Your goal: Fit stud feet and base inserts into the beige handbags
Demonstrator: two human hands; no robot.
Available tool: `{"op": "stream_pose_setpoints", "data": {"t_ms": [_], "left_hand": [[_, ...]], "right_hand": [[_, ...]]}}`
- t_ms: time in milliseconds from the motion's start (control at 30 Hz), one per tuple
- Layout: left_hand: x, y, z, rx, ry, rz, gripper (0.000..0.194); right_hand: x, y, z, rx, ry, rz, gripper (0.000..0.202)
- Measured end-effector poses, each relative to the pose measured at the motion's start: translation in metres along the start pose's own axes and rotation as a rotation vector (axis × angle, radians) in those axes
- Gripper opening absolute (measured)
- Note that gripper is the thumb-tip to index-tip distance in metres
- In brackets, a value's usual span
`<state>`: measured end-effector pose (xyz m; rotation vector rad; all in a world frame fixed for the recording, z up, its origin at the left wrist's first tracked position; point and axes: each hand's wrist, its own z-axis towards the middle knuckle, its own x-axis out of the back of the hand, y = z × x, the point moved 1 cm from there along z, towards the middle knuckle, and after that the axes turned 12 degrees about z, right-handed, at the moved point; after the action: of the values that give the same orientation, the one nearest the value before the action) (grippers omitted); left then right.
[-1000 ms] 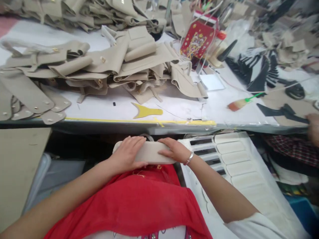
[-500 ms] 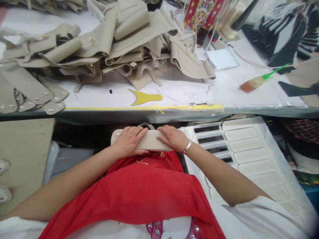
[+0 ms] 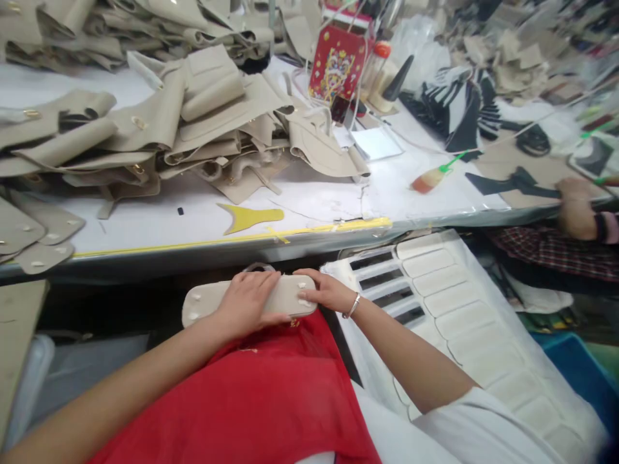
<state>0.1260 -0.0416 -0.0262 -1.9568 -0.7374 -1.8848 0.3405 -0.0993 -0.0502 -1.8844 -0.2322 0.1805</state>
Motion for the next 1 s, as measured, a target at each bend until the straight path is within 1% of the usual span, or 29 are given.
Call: {"op": "stream_pose_setpoints", "data": {"t_ms": [33,100,167,267,333,433,567,633,700,833,1000], "left_hand": [[-0.002,0.008,0.005,-0.051,0.018,0.002,0.081],[-0.004,0.022,0.016,-0.112,0.035,0.020,0.088],[-0.004,0.033,0.026,-0.118,0.030,0.044,0.087],[-0.001,0.041,0.037,-0.104,-0.003,0.091,0.081],[0.001,0.043,0.039,-0.114,-0.014,0.130,0.078],[0.000,0.043,0.037,-0.134,0.005,0.155,0.074],[-0.008,0.041,0.029,-0.139,0.082,0.099,0.074],[-0.010,0.040,0.026,-0.114,0.126,0.056,0.076],[-0.011,0.039,0.025,-0.092,0.145,0.020,0.074],[-0.008,0.038,0.027,-0.086,0.116,-0.009,0.067],[-0.010,0.039,0.030,-0.110,0.095,-0.008,0.070]], "right_hand": [[0.000,0.003,-0.002,0.003,-0.003,0.075,0.058],[-0.001,0.009,-0.005,0.004,0.000,0.207,0.062],[0.000,0.014,-0.007,0.003,0.025,0.293,0.065],[0.003,0.020,-0.007,0.007,0.054,0.363,0.067],[0.005,0.023,-0.007,0.017,0.053,0.396,0.066],[0.004,0.025,-0.007,0.024,0.045,0.432,0.063],[-0.003,0.027,-0.009,0.061,0.050,0.447,0.060],[-0.007,0.027,-0.011,0.095,0.065,0.429,0.058],[-0.010,0.027,-0.014,0.119,0.095,0.392,0.055],[-0.013,0.027,-0.017,0.151,0.143,0.345,0.051],[-0.013,0.027,-0.016,0.148,0.188,0.427,0.046]]}}
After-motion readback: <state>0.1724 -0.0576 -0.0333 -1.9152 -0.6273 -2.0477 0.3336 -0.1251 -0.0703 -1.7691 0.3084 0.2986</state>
